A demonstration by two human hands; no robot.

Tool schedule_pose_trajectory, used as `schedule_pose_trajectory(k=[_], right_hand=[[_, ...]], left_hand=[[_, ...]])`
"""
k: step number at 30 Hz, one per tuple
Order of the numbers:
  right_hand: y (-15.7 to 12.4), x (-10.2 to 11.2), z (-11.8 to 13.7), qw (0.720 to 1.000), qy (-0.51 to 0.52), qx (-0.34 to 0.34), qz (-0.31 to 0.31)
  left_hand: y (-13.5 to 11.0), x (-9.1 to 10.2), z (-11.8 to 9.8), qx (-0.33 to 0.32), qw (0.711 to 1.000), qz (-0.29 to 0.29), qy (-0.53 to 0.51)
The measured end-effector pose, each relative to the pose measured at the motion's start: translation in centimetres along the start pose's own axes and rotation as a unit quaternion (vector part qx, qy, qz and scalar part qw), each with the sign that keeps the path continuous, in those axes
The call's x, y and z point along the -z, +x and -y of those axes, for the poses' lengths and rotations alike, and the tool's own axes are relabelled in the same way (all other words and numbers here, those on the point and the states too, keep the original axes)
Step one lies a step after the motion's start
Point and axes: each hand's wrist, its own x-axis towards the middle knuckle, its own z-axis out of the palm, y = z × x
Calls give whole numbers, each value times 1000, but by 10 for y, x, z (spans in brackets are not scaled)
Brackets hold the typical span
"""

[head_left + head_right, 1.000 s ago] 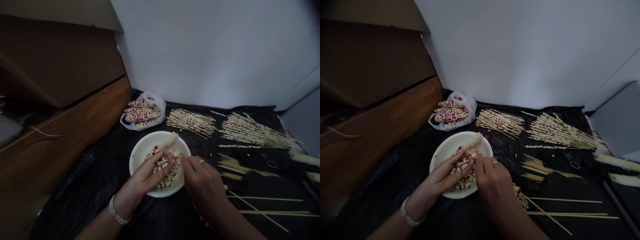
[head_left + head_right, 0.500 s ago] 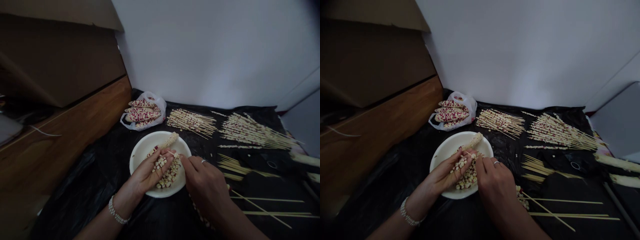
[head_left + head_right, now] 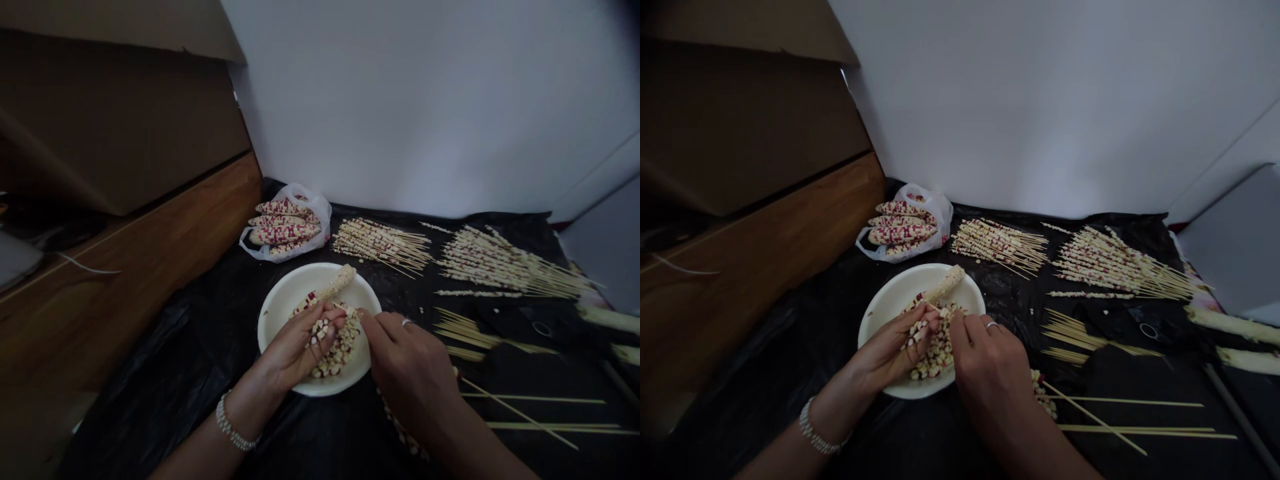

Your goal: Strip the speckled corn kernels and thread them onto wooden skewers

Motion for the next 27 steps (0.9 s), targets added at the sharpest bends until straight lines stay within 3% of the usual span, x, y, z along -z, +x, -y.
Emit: schedule_pose_trajectory(k=[4, 7, 27], right_hand=[[0, 0, 0, 1000, -5, 5, -5], [0, -1, -1, 1000, -6, 2, -3], [-2, -3, 0, 1000, -14, 1, 13]], left_hand=[[0, 1, -3, 16, 997, 66, -25], [0, 1, -4, 26, 997, 68, -38], [-1, -2, 0, -26, 998, -59, -7]])
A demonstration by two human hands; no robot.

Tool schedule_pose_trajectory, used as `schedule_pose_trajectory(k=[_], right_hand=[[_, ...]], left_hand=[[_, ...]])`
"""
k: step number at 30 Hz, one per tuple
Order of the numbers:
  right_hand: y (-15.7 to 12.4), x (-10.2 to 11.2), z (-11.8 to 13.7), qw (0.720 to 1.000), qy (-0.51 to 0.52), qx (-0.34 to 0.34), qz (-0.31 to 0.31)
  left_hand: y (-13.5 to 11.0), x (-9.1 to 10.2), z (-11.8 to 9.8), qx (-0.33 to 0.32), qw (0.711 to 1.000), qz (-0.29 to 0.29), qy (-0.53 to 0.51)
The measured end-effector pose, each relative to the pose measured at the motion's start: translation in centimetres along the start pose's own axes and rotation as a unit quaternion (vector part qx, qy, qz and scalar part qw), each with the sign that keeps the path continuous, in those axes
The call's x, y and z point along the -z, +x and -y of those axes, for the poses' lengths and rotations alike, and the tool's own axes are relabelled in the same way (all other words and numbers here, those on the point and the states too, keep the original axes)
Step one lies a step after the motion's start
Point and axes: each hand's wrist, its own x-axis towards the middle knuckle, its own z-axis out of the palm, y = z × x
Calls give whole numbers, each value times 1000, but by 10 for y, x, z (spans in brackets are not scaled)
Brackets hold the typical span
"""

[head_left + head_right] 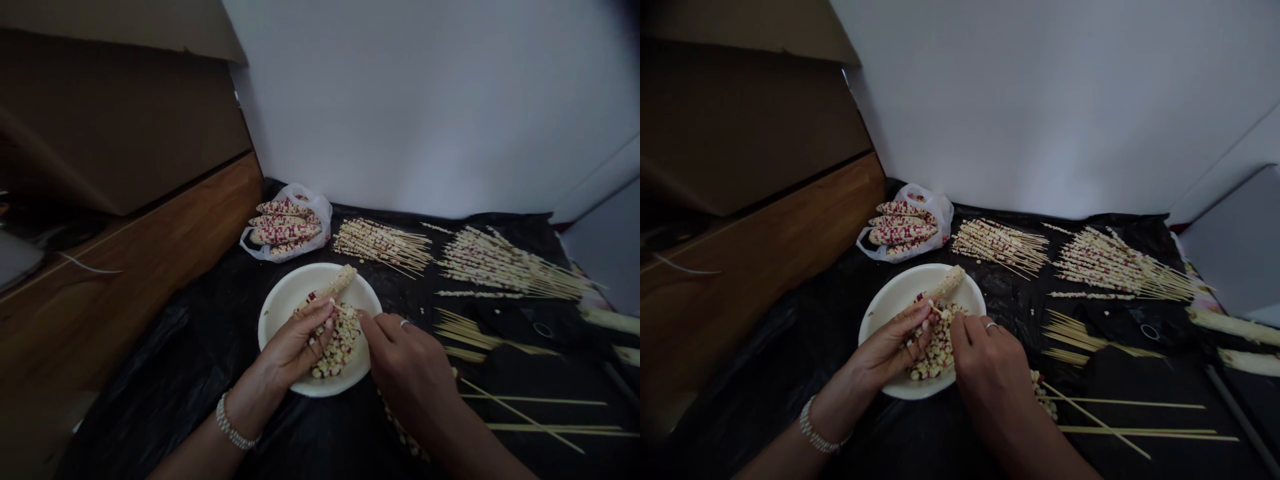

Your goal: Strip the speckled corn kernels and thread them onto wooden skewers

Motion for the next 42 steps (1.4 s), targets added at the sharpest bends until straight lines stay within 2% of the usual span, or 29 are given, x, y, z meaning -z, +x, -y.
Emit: schedule_pose_trajectory(k=[9, 17, 27, 37, 42], right_hand=[[-2, 0, -1, 1000, -4, -6, 6], [-1, 2, 2, 999, 3, -15, 29], [-1, 2, 3, 1000, 0, 1, 9], [-2, 2, 8, 1000, -14, 22, 14], [0, 2, 2, 1000, 0, 10, 4]], left_hand=[[-2, -4, -1, 9, 1000, 17, -9], [0, -1, -1, 9, 1000, 3, -25], [-2, -4, -3, 3, 1000, -1, 10], [-6, -7, 2, 23, 998, 28, 47], [-4, -5, 1, 30, 999, 34, -2]])
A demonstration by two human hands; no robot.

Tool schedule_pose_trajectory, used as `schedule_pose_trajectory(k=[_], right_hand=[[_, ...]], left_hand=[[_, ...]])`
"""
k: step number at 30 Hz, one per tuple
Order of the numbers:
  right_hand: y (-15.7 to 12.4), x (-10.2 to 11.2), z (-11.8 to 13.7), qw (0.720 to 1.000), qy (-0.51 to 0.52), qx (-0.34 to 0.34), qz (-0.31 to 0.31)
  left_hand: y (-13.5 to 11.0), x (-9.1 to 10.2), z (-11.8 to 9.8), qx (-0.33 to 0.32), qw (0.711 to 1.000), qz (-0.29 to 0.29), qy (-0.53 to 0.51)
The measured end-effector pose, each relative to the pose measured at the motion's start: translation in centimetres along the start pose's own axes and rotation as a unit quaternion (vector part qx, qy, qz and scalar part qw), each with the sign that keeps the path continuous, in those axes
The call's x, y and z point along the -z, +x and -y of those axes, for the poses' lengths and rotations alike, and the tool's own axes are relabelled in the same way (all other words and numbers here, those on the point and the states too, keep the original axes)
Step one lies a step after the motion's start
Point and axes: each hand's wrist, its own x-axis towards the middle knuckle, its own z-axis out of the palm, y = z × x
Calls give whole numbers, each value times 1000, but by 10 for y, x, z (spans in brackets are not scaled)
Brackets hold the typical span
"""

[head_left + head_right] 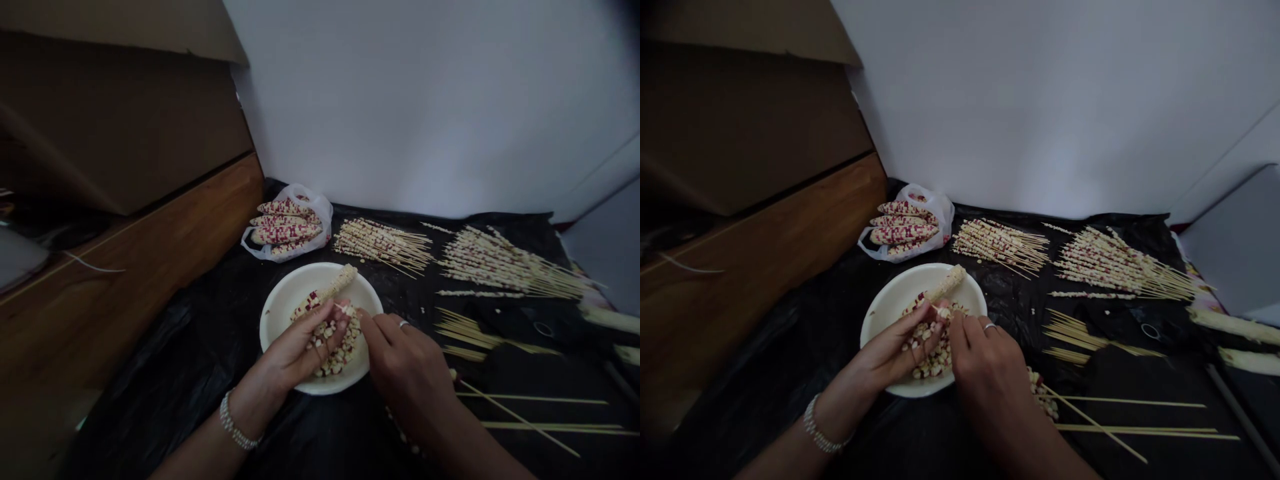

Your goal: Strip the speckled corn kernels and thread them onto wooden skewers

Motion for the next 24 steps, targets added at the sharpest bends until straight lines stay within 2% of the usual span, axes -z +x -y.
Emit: schedule_pose_trajectory(k=[4, 6, 17, 24], right_hand=[[0, 2, -5, 1000, -1, -10, -5], [0, 1, -5, 1000, -2, -14, -5], [2, 0, -4, 1000, 13, -7, -22], [2, 0, -4, 1000, 8, 0, -14]], left_hand=[[2, 7, -3, 13, 997, 73, -18], [3, 10, -2, 8, 996, 88, -15], [3, 6, 0, -10, 999, 38, -8], [4, 8, -3, 24, 999, 30, -6]])
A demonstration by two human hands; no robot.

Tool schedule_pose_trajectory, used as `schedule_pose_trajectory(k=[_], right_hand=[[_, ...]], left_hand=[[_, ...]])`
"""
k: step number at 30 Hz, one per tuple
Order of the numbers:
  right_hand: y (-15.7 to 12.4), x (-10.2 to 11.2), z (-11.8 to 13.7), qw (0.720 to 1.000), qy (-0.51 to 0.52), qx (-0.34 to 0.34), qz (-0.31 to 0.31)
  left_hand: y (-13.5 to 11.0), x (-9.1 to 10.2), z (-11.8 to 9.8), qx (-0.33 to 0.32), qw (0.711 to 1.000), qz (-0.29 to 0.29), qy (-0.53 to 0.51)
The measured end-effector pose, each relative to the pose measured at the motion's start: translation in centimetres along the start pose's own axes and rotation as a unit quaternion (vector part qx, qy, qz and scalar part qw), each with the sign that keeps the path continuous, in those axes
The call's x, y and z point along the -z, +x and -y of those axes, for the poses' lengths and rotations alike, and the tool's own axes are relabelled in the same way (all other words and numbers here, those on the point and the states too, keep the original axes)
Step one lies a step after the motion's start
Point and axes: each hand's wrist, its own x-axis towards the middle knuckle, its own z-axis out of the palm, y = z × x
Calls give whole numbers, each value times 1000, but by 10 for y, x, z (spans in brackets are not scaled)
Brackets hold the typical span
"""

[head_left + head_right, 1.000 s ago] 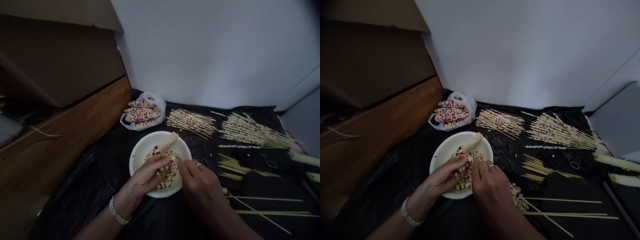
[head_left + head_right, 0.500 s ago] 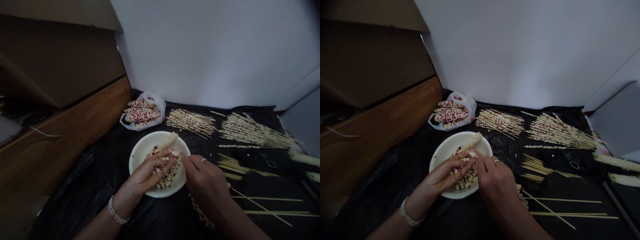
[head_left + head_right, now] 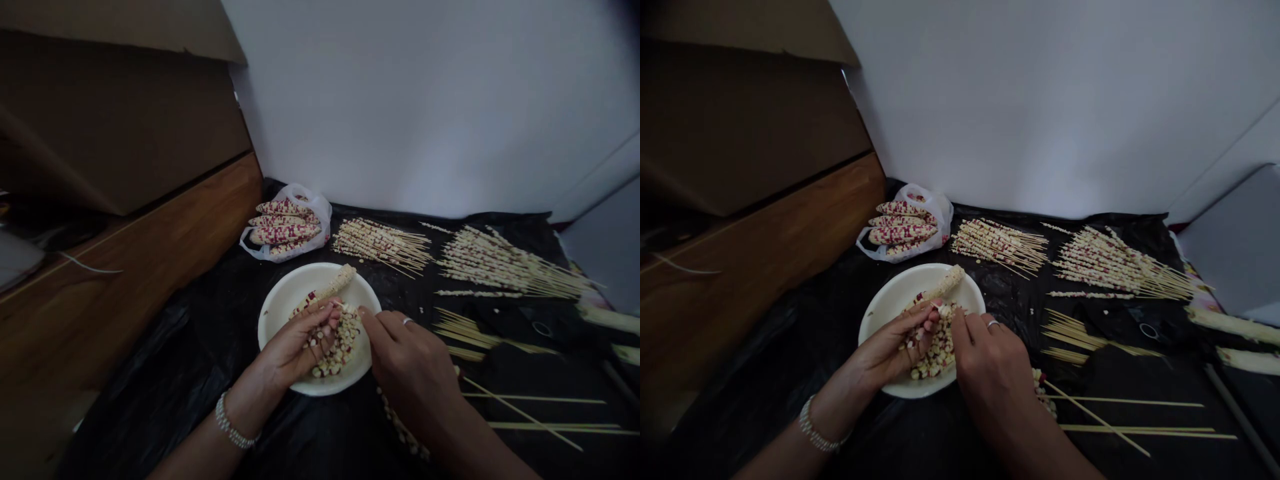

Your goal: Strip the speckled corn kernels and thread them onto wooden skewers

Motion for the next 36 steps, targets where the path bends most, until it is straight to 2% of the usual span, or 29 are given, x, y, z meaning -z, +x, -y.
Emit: schedule_pose_trajectory(k=[5, 11, 19, 29, 36], right_hand=[[0, -1, 0, 1000, -15, 0, -6], [1, -1, 0, 1000, -20, -4, 7], [-2, -3, 1, 1000, -16, -9, 20], [-3, -2, 2, 999, -9, -17, 33], [-3, -2, 2, 999, -14, -17, 34]], left_hand=[[-1, -3, -1, -12, 999, -35, -1], [0, -1, 0, -45, 998, -42, 31], [-4, -4, 1, -32, 997, -34, 57], [-3, -7, 1, -34, 999, -34, 0], [-1, -7, 2, -40, 997, -64, -20]])
